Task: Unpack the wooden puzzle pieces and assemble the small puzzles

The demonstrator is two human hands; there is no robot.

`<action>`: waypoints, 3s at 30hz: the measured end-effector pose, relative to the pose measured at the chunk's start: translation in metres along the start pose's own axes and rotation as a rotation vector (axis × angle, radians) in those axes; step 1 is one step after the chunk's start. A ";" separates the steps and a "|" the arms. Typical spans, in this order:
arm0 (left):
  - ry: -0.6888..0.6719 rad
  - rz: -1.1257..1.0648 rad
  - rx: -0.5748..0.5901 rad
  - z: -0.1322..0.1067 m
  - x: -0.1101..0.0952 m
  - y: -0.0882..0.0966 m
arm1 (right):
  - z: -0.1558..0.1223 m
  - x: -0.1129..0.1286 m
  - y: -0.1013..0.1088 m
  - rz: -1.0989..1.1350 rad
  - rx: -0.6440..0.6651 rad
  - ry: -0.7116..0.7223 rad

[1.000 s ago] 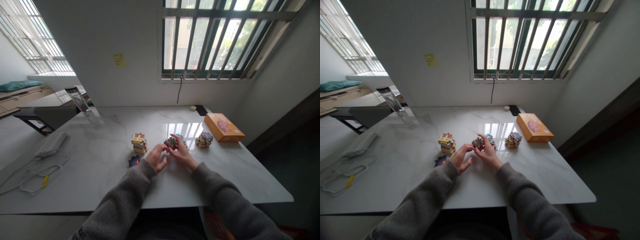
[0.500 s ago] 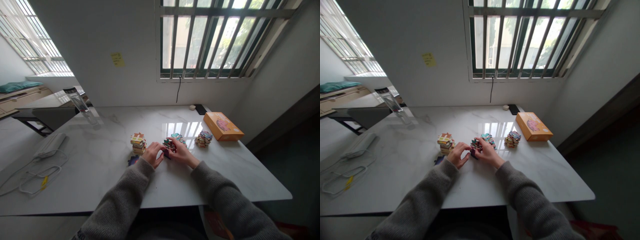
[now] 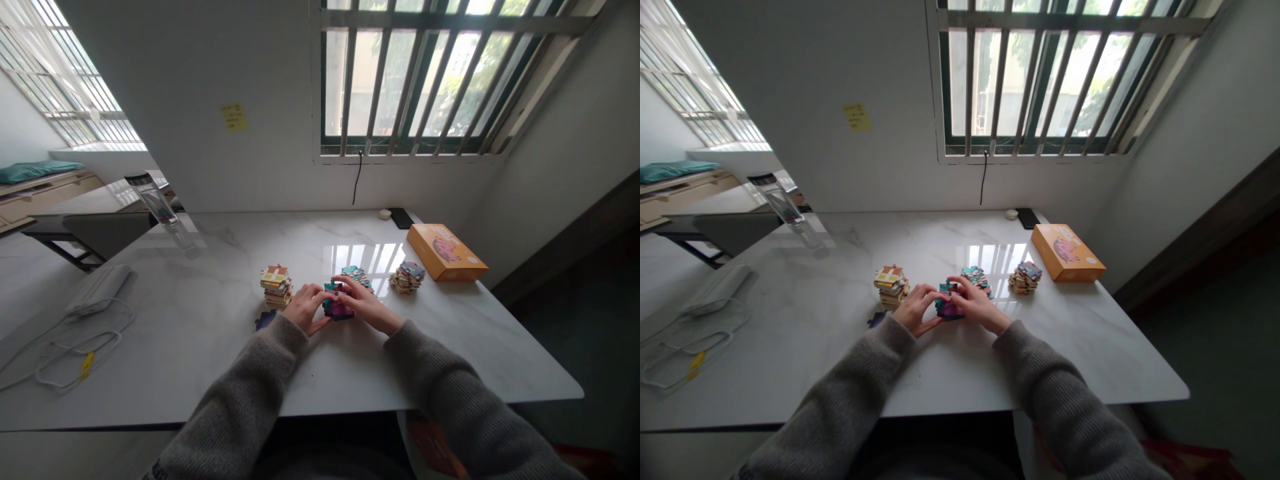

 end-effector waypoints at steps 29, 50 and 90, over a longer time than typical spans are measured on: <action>0.092 0.082 -0.082 -0.002 -0.003 0.031 | 0.005 -0.005 0.018 -0.159 -0.279 0.080; 0.402 -0.163 -0.037 -0.114 0.063 0.090 | -0.003 0.004 -0.011 -1.044 -0.193 0.108; 0.080 -0.076 -0.069 -0.037 -0.013 0.072 | -0.026 0.041 -0.008 -0.911 -0.171 0.518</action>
Point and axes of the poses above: each hand's wrist, its own z-axis towards the middle knuckle, its own y-axis out of the back of the hand, x = y × z, the point moved 9 cm from there along z, towards the middle knuckle, and after that the axes turned 3 degrees about -y, right-handed, at the moved point
